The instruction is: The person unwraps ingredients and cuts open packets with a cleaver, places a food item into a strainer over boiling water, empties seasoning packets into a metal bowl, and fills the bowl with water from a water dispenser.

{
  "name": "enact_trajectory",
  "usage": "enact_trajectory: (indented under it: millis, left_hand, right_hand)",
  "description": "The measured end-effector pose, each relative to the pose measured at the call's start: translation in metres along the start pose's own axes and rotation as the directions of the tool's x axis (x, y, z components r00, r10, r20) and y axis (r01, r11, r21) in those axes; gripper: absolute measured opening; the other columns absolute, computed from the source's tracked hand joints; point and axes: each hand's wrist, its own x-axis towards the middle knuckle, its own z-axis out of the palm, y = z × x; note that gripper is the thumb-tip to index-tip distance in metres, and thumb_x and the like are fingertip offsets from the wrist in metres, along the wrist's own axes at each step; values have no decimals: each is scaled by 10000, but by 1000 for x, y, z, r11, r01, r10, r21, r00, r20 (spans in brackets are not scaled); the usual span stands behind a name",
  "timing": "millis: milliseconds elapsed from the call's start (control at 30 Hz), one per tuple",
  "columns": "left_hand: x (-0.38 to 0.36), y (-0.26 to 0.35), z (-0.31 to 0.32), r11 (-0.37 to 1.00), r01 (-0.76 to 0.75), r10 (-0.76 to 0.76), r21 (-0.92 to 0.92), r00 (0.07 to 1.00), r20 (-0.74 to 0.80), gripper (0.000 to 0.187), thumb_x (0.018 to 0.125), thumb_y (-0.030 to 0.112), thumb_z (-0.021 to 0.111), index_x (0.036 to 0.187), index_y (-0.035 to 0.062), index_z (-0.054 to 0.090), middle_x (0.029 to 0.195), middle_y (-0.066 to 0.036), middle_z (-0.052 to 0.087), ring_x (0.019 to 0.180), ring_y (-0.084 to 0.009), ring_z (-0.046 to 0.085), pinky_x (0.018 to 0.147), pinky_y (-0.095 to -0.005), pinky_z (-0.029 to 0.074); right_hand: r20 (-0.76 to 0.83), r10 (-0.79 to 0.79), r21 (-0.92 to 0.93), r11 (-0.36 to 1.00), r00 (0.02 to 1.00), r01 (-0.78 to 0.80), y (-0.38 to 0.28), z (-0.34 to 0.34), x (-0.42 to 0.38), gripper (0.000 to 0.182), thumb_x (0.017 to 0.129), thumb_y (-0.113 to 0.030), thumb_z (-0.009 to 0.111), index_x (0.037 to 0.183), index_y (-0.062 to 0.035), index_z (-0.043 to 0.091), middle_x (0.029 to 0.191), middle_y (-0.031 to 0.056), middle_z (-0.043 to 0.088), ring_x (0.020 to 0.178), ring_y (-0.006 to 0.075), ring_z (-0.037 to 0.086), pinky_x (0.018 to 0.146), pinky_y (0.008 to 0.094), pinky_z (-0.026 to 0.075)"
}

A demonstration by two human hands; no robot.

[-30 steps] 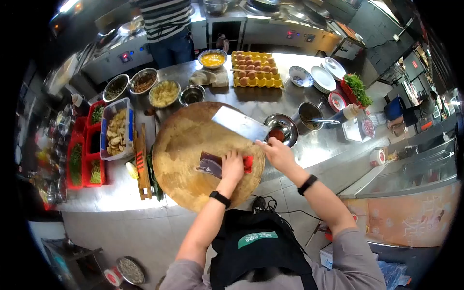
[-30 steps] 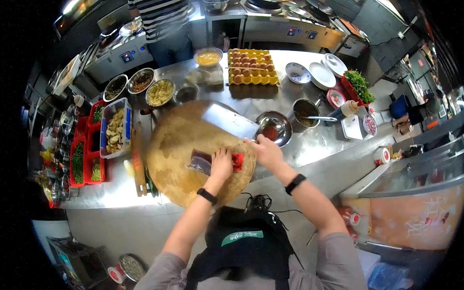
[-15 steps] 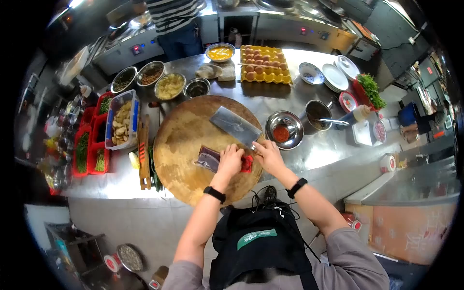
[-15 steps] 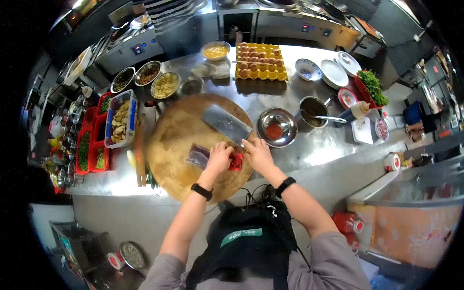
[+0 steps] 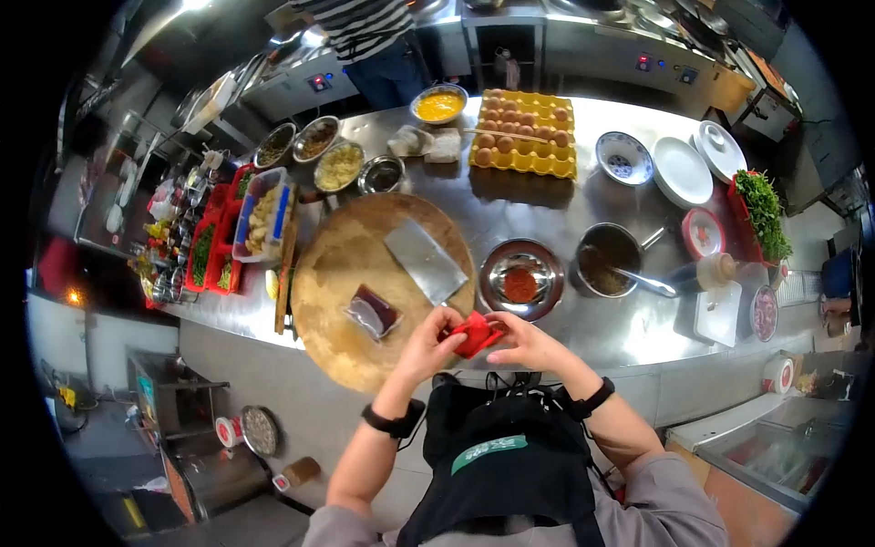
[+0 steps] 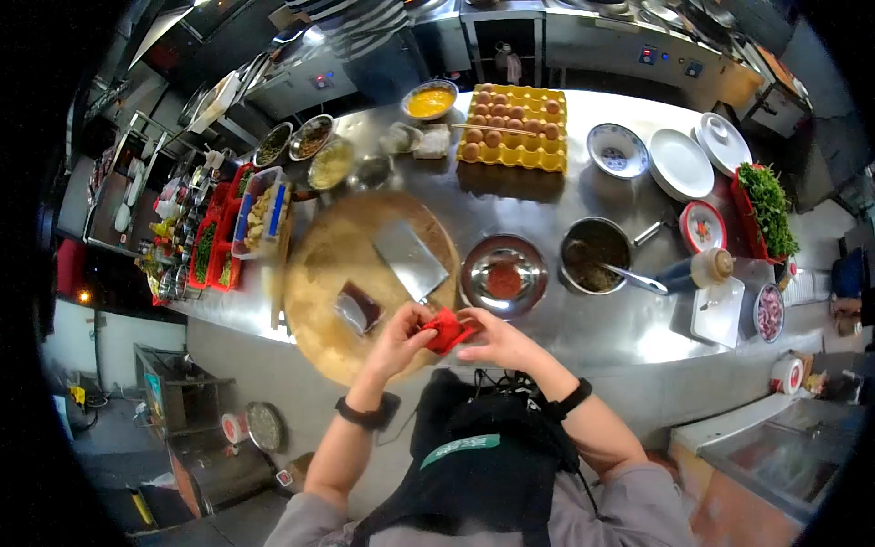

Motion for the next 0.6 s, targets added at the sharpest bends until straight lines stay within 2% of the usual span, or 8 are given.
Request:
enact_trajectory:
  millis: [33,133,167,267,333,400,533,600]
  left_hand:
    - [9,1,18,995,-29,24,-95,999,-47,176,879,17,619,1041,33,552,872,-13,580,819,-86,551,706,-241,463]
    - [32,6,57,966,-69,46,-248,994,-95,269,886,25,621,1148,24,558,933,-25,601,867,-100,561,744,-237,474]
    - [39,4,66,967,-39,18,-253,996,-83,277,892,34,617,1163,23,560,954,-23,609,862,-100,563,749,-239,478]
    - [48,-2,87,970,30,-43,-243,998,-52,287,909,72,609,1188,19,569,988,-21,629,839,-90,569,724,-240,482]
    - [52,0,104,912,129,-144,-390,990,-9,248,916,104,612,1144,13,574,917,-21,621,780,-81,559,690,-228,467]
    - [60,2,117,916,113,-129,-385,991,-17,250,919,121,611,1143,16,576,870,-12,620,728,-79,551,649,-226,448]
    - [73,-13,140,743,212,-288,-635,957,-17,196,948,112,553,1122,24,579,882,-40,636,703,-114,581,595,-251,452]
    - [81,-30,148,530,196,-401,-825,915,-40,156,957,125,548,1080,36,584,881,-56,651,691,-132,595,578,-258,459]
  right_hand:
    - [-32,208,154,967,978,-201,-6,-8,-9,569,820,-68,714,1313,25,448,1083,141,623,907,172,630,767,321,542]
    - [-23,267,235,938,963,-254,-6,-34,-15,434,834,-47,688,1226,27,519,954,106,658,802,152,641,709,292,543]
    - [-82,299,237,932,951,-273,-1,-40,-17,334,848,-47,672,1156,26,563,822,82,672,712,142,642,670,284,539]
    - [-126,279,234,941,952,-245,5,-64,-25,267,860,-56,651,1111,16,596,841,64,661,701,124,627,645,272,528]
    - [-132,295,286,925,946,-249,2,-73,-31,263,858,-69,653,1104,7,600,835,57,662,685,117,620,626,258,513]
    - [-132,321,233,930,938,-285,4,-84,-33,281,851,-78,665,1111,-1,595,832,51,659,674,108,611,599,248,496]
    - [-112,315,285,919,942,-273,7,-97,-34,298,835,-138,703,1087,-22,594,815,45,650,636,97,586,555,238,471]
    - [-24,510,263,833,860,-487,3,-101,-32,271,853,-173,708,1056,-48,580,795,21,639,607,65,540,542,215,441]
